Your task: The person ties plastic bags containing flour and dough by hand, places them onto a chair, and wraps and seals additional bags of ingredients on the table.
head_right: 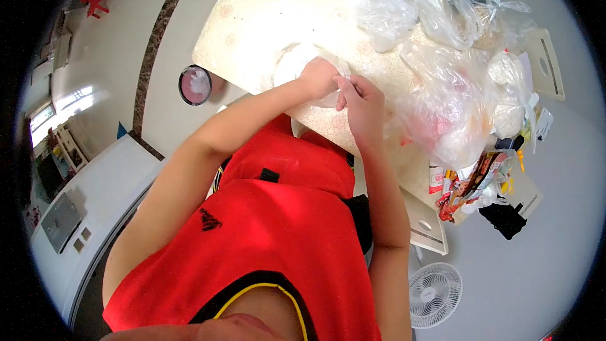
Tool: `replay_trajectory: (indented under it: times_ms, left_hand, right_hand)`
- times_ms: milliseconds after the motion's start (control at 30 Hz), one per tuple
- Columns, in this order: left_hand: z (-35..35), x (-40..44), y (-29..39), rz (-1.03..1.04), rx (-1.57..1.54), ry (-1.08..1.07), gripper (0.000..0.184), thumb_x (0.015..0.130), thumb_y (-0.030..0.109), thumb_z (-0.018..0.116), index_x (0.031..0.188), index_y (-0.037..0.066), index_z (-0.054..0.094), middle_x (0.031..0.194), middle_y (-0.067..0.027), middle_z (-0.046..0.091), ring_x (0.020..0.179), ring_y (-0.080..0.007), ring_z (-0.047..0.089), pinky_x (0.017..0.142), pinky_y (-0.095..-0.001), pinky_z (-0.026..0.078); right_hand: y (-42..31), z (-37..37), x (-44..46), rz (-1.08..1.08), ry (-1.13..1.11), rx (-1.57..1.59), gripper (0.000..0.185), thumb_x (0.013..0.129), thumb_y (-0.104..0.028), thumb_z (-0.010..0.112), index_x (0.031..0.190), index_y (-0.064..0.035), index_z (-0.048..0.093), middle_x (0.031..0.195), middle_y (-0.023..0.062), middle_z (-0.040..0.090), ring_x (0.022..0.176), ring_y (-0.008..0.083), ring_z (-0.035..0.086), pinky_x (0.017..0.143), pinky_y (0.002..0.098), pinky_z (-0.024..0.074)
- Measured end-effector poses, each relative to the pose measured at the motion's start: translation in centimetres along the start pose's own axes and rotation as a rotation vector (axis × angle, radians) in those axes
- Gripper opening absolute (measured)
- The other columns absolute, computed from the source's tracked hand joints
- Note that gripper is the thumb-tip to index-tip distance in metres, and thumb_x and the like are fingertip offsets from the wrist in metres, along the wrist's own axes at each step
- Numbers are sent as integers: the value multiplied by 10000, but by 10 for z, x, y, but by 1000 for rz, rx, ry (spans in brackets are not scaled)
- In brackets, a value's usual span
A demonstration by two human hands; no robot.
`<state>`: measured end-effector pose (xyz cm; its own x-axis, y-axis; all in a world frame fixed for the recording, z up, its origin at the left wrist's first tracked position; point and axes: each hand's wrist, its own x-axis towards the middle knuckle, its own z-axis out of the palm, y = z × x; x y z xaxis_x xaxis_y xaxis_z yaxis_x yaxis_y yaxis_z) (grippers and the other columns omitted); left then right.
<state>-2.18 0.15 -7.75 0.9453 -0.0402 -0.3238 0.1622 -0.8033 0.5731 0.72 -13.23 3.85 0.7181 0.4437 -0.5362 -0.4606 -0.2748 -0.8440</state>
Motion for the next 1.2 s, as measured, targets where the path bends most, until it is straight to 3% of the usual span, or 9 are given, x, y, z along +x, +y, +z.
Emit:
replay_trajectory:
  times_ms: [133,233,267,367,467,567,767,1067,1200]
  left_hand:
    - [17,9,-11,-80,-20,-91,214,787,223,569,818,55,698,870,-175,669,837,-344,643,749,-419,508]
    - [10,3,-24,-21,-57,-32,234,803,199,541,881,58,712,890,-182,671,830,-336,649,752,-416,509]
    - [6,0,-26,-6,-76,-34,225,793,129,579,956,64,720,912,-181,677,821,-330,650,739,-402,509]
    - [-16,-11,-27,4,-390,18,248,771,69,653,1010,69,718,884,-151,696,774,-261,662,712,-356,513]
    - [-24,-18,-35,-204,-756,-84,257,766,57,716,1022,43,710,830,-111,700,729,-170,647,676,-305,508]
    - [-35,-30,-32,-289,-843,-72,234,810,89,705,1034,19,701,818,-87,690,727,-116,629,651,-271,513]
    - [-27,-33,-40,-424,-1213,-91,246,887,102,645,1076,-56,657,899,-112,688,754,-155,646,654,-270,539]
    - [-45,-40,-30,-479,-1247,-105,257,942,126,570,1113,-54,638,921,-123,687,796,-151,644,738,-273,536]
    - [-39,-38,-34,-448,-1262,-89,253,917,147,609,1086,-35,658,913,-94,696,771,-130,628,699,-262,509]
  right_hand:
    - [-1,0,-2,-40,3,24,148,905,-95,591,906,29,672,597,-3,503,554,80,471,555,225,377]
    - [2,-1,-1,-46,14,44,139,905,-90,590,872,19,669,584,-6,515,540,70,476,535,217,368]
    - [3,-2,-1,-42,14,42,140,905,-92,590,872,19,669,585,-5,517,540,70,477,536,217,368]
    - [-2,1,-2,-35,10,38,144,906,-97,592,856,15,666,581,-3,519,538,70,475,537,217,366]
    - [0,0,-1,-31,6,36,152,904,-105,595,825,8,660,571,-2,518,534,70,475,532,219,360]
    - [-3,1,0,-18,17,-3,161,901,-112,600,805,2,658,562,-3,516,531,69,477,530,220,357]
    - [-1,3,2,-30,19,-10,154,894,-117,611,812,1,668,561,-4,517,527,65,479,522,216,355]
    - [0,3,2,-36,6,16,143,895,-111,610,846,10,670,569,-2,520,529,66,481,521,213,358]
    - [1,2,3,-38,2,8,144,896,-111,607,856,12,671,573,0,524,530,68,482,524,213,359]
